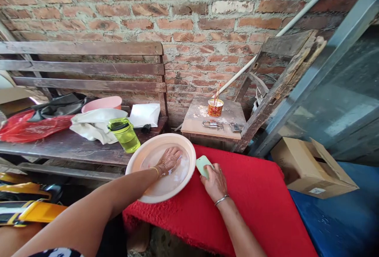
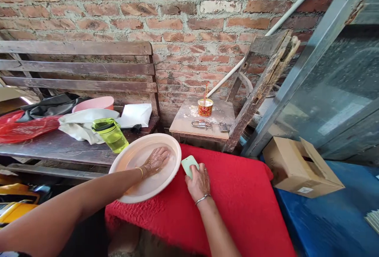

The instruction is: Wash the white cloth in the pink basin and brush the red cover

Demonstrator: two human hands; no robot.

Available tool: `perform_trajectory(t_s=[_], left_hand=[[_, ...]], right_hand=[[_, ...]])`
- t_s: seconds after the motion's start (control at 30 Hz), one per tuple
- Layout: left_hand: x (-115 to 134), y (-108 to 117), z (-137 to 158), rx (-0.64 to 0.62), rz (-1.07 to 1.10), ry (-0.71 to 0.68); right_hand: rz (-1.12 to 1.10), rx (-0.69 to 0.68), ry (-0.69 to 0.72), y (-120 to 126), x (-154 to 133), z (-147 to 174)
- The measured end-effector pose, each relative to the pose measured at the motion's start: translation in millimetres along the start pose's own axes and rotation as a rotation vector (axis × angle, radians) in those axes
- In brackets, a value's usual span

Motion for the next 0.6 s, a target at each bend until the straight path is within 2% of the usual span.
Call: perform_trajectory(t_s=[0.1,0.27,0.37,0.47,0.6], left_hand=[[-4.7,-8.4,-3.6,-0.019,-0.017,0.003],[-3.8,-8.4,-3.1,0.025,-0.012,-0.003],[-2.3,-3.6,-0.3,0.030,-0.005,-0.006],[-2.0,0.2,1.1,0.017,-0.010,-0.007],[-2.2,2.2,1.2,0.032,-0.024,-0.003]], right_hand=[[0.036,0.051,-0.085,11.2,50.1,7.9],[-0.025,0.244,-0.315,47.4,182.2,41.3],[-0.176,0.341,-0.417,70.9,245.4,59.9],[-0.501,0.403,-0.484,84.4,281.1,70.9],[-0.893,0.517,-0.555,83.8,295.2,78.6]])
Point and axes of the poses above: each hand's wrist, its own z-axis away from the middle knuckle, its own y-axis out of the back of the hand, x = y × z, the point moved 2 cm from there along -z, towards the middle knuckle, and after that the axes turned 14 degrees about -x, right-handed, at the moved point
